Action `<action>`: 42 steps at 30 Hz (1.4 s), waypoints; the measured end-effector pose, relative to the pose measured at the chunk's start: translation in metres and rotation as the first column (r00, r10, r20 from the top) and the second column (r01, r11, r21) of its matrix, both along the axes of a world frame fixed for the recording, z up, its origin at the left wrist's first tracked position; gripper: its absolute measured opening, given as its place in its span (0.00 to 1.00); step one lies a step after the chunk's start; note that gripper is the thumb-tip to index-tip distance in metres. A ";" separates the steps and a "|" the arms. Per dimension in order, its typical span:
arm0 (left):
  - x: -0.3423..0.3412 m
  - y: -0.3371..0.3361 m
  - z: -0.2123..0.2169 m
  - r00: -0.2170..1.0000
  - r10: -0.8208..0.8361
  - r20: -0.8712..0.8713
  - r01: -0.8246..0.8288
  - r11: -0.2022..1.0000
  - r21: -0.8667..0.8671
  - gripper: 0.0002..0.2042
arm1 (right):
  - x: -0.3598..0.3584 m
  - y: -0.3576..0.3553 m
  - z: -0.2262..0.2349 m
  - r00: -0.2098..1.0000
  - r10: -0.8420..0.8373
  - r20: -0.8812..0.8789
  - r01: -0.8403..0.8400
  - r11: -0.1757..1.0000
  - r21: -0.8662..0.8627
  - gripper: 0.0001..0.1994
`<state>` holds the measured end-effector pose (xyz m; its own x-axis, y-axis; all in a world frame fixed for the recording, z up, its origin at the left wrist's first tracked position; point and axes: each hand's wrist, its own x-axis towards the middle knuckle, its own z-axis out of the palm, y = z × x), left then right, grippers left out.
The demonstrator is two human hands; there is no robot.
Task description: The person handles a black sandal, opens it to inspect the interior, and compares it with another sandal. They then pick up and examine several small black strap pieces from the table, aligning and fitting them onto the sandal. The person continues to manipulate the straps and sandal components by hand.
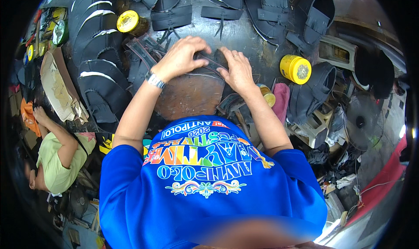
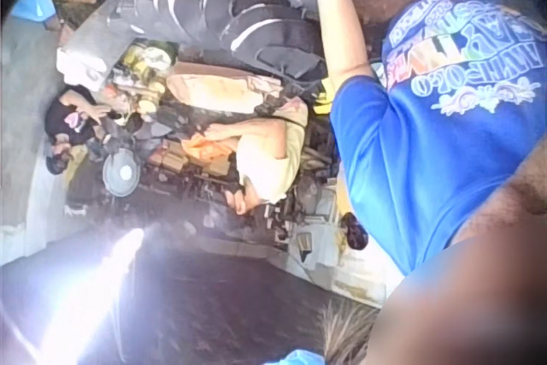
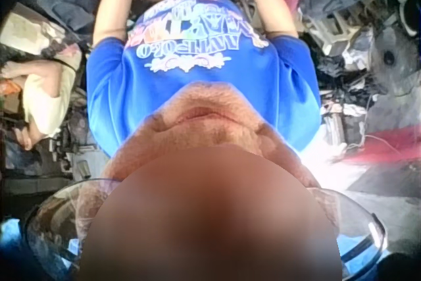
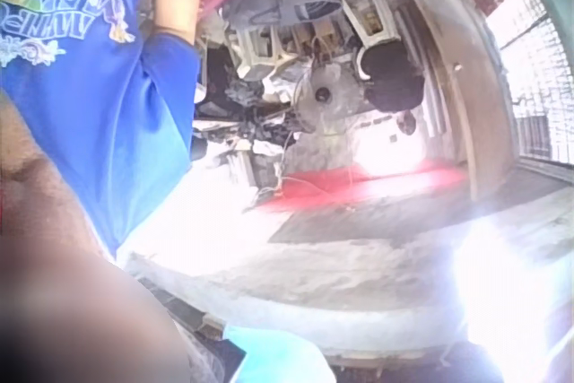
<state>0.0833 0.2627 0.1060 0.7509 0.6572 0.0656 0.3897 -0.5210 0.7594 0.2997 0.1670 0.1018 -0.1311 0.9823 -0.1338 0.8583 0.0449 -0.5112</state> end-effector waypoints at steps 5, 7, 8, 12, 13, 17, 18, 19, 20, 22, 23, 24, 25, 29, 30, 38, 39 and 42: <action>-0.002 -0.037 -0.017 0.982 0.068 -0.175 -0.069 0.998 -0.003 0.15 | -0.009 -0.010 -0.010 0.967 -0.164 -0.194 0.123 0.970 -0.209 0.32; 0.003 -0.048 -0.020 0.966 0.130 -0.225 -0.144 0.988 -0.050 0.13 | -0.012 -0.011 -0.009 0.913 -0.248 -0.323 0.175 0.956 -0.237 0.32; 0.005 -0.051 -0.020 0.964 0.207 -0.169 -0.214 0.976 -0.029 0.12 | -0.013 -0.011 -0.008 0.875 -0.287 -0.389 0.218 0.953 -0.212 0.31; 0.010 -0.054 -0.011 0.915 0.401 -0.047 -0.404 0.904 -0.141 0.17 | -0.015 -0.009 0.006 0.860 -0.201 -0.469 0.315 0.932 0.178 0.26; 0.011 -0.052 -0.008 0.912 0.409 -0.041 -0.402 0.867 -0.295 0.17 | -0.014 -0.007 0.010 0.923 -0.103 -0.371 0.237 0.910 0.339 0.25; 0.019 -0.043 -0.005 0.832 0.552 0.062 -0.271 0.501 -0.822 0.18 | -0.023 -0.003 0.019 0.954 0.120 -0.276 0.045 0.850 0.526 0.27; 0.020 -0.042 -0.006 0.788 0.612 0.068 -0.195 0.353 -0.915 0.17 | -0.025 -0.003 0.019 0.944 0.157 -0.290 0.019 0.852 0.523 0.28; 0.022 -0.044 -0.007 0.754 0.644 0.131 -0.131 0.342 -0.930 0.15 | -0.028 -0.004 0.019 0.935 0.157 -0.319 0.033 0.855 0.517 0.30; 0.022 -0.043 -0.009 0.753 0.648 0.112 -0.151 0.336 -0.930 0.14 | -0.029 -0.005 0.019 0.937 0.147 -0.316 0.031 0.867 0.497 0.30; 0.020 -0.043 -0.011 0.751 0.653 0.096 -0.158 0.318 -0.935 0.13 | -0.030 -0.008 0.018 0.936 0.148 -0.318 0.020 0.883 0.469 0.30; 0.019 -0.044 -0.012 0.729 0.678 0.096 -0.131 0.276 -0.952 0.11 | -0.029 -0.009 0.018 0.931 0.149 -0.333 0.009 0.903 0.429 0.34; 0.019 -0.045 -0.013 0.701 0.699 0.139 -0.084 0.275 -0.958 0.10 | -0.027 -0.010 0.018 0.902 0.108 -0.417 0.059 0.928 0.368 0.37; 0.019 -0.046 -0.013 0.668 0.729 0.147 -0.056 0.247 -0.967 0.09 | -0.025 -0.010 0.019 0.862 0.048 -0.505 0.129 0.942 0.309 0.40; 0.025 -0.049 -0.013 0.563 0.801 0.203 0.005 0.242 -0.970 0.08 | -0.014 -0.003 0.017 0.333 -0.283 -0.900 0.171 0.956 -0.238 0.53; 0.027 -0.050 -0.014 0.539 0.805 0.249 0.025 0.281 -0.959 0.08 | -0.012 -0.002 0.016 0.167 -0.373 -0.913 0.123 0.926 -0.356 0.51; 0.032 -0.042 -0.017 0.554 0.778 0.296 0.025 0.339 -0.940 0.06 | 0.004 0.008 0.016 0.017 -0.484 -0.875 0.315 0.833 -0.454 0.30; 0.036 -0.042 -0.014 0.543 0.787 0.291 0.074 0.301 -0.951 0.06 | 0.012 0.013 0.019 0.080 -0.453 -0.888 0.362 0.843 -0.398 0.30; 0.054 -0.037 -0.003 0.537 0.784 0.311 0.186 0.250 -0.950 0.06 | 0.039 0.033 0.032 0.136 -0.396 -0.908 0.458 0.838 -0.297 0.29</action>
